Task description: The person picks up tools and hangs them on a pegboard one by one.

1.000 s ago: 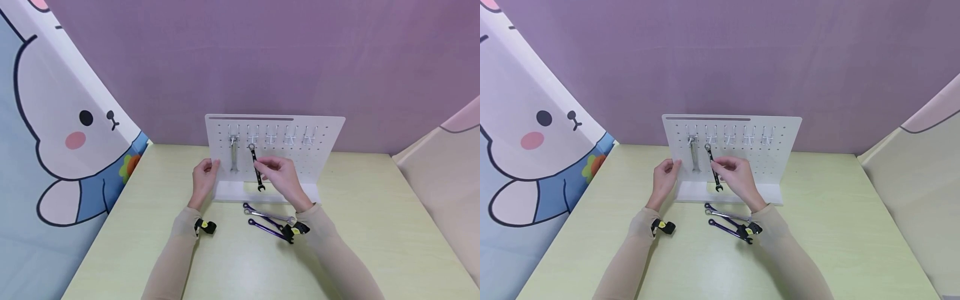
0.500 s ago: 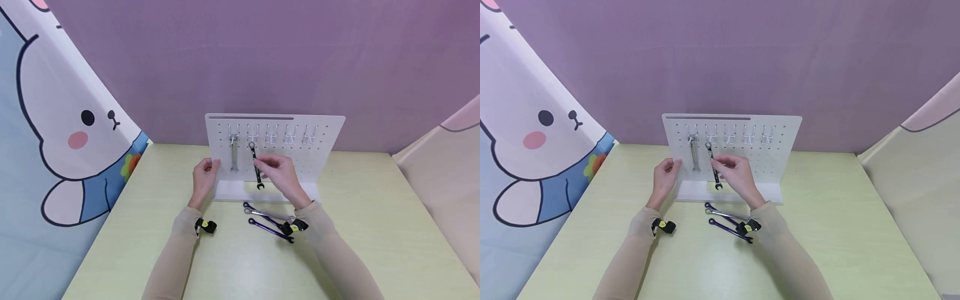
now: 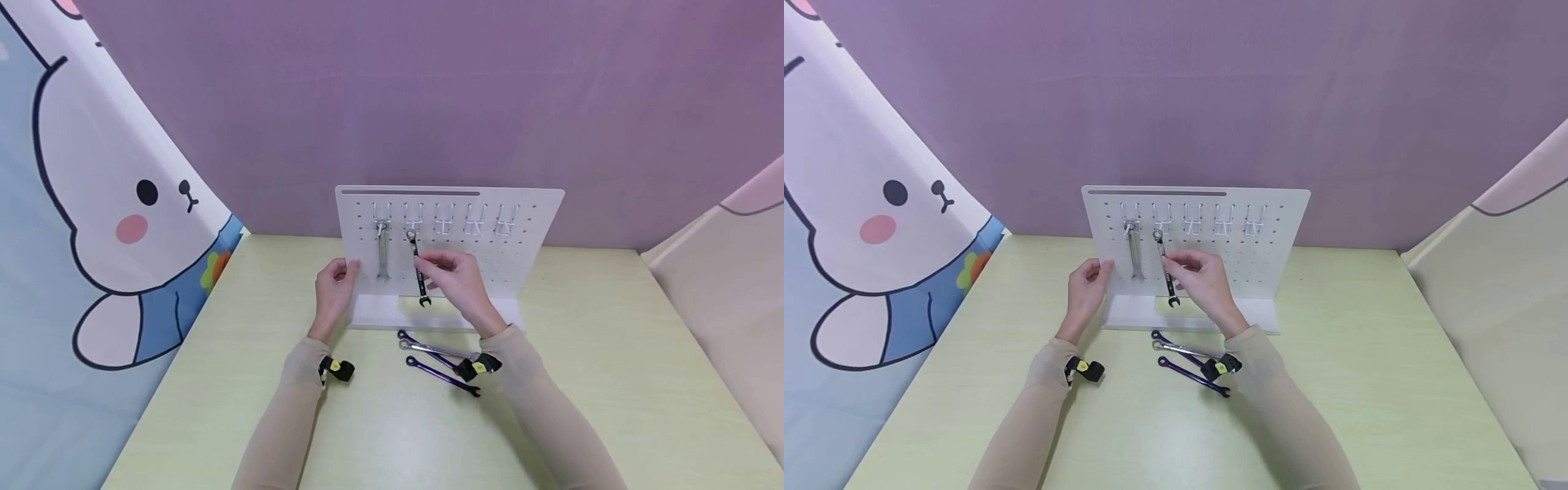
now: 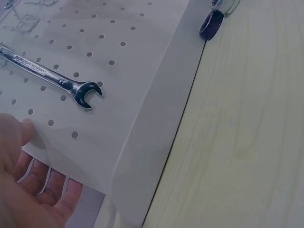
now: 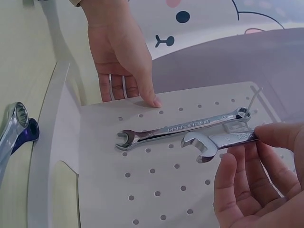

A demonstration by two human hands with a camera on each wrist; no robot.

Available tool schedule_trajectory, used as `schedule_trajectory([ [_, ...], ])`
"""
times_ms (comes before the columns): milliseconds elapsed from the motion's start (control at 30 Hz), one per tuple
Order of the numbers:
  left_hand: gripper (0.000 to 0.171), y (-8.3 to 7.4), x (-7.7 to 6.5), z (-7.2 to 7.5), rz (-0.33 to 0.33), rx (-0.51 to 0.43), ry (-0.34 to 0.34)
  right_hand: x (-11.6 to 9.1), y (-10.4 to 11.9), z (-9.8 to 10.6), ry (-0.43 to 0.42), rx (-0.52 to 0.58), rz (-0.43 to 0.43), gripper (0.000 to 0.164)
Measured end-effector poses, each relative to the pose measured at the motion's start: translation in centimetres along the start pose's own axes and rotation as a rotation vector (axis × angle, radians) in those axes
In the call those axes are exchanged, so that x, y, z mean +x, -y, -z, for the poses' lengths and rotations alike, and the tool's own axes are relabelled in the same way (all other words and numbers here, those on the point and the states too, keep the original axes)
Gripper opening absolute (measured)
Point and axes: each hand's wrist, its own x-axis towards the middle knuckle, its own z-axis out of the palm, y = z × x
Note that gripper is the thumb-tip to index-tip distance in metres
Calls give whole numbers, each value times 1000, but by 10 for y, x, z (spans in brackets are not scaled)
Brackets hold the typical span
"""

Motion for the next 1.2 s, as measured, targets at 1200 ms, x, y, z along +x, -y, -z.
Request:
schedule_trajectory([
  [1200, 29, -1, -1, 0, 8, -1, 7, 26, -14, -5, -74, 8, 4, 28],
])
